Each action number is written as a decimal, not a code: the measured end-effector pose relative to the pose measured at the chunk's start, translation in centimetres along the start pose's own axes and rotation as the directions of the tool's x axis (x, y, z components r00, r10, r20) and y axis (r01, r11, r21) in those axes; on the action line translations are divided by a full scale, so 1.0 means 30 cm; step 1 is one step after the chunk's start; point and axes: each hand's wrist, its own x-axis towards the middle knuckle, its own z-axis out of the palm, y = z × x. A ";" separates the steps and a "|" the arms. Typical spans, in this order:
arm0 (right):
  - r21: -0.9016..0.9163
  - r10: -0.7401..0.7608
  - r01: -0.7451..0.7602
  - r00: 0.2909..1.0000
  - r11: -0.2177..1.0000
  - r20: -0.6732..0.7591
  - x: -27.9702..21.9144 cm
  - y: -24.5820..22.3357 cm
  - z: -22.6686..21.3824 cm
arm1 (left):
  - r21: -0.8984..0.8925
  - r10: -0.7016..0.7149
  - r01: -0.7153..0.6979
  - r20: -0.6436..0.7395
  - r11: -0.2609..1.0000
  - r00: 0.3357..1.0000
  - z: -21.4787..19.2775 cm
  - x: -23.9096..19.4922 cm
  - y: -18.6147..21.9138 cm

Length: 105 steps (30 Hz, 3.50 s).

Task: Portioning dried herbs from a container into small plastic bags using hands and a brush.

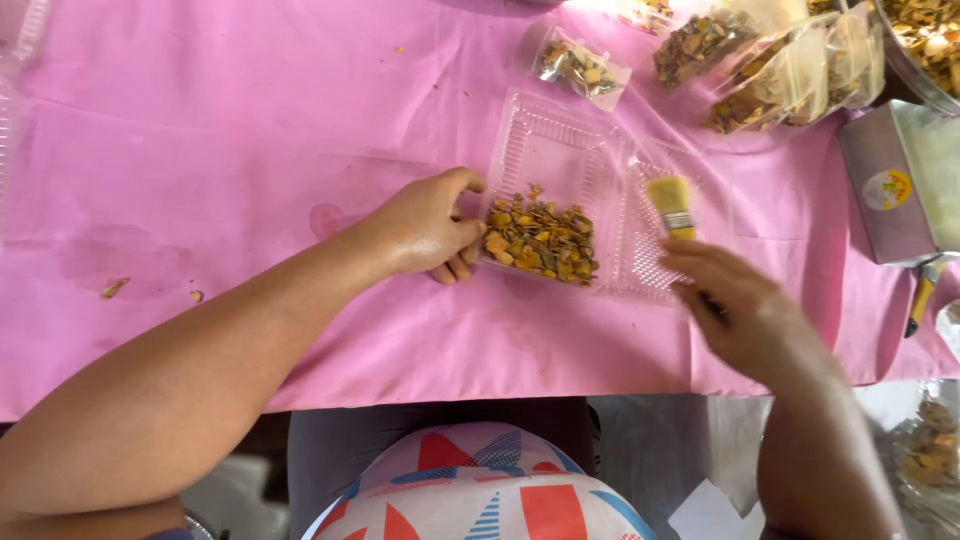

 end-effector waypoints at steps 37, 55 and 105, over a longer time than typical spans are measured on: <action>0.501 0.669 -0.601 0.077 0.623 -0.739 -0.355 1.512 -0.201 | 0.746 0.845 -0.508 -0.136 0.431 0.516 -0.079 0.122 -0.141; 0.713 0.591 0.361 0.399 0.601 -0.701 0.157 0.524 -0.283 | 0.690 0.943 -0.649 -0.169 0.321 0.288 0.032 0.033 0.056; 0.801 -0.091 -0.127 0.971 0.585 0.220 0.470 -0.021 0.070 | 0.966 0.865 -0.241 0.045 0.089 0.500 0.033 0.140 0.151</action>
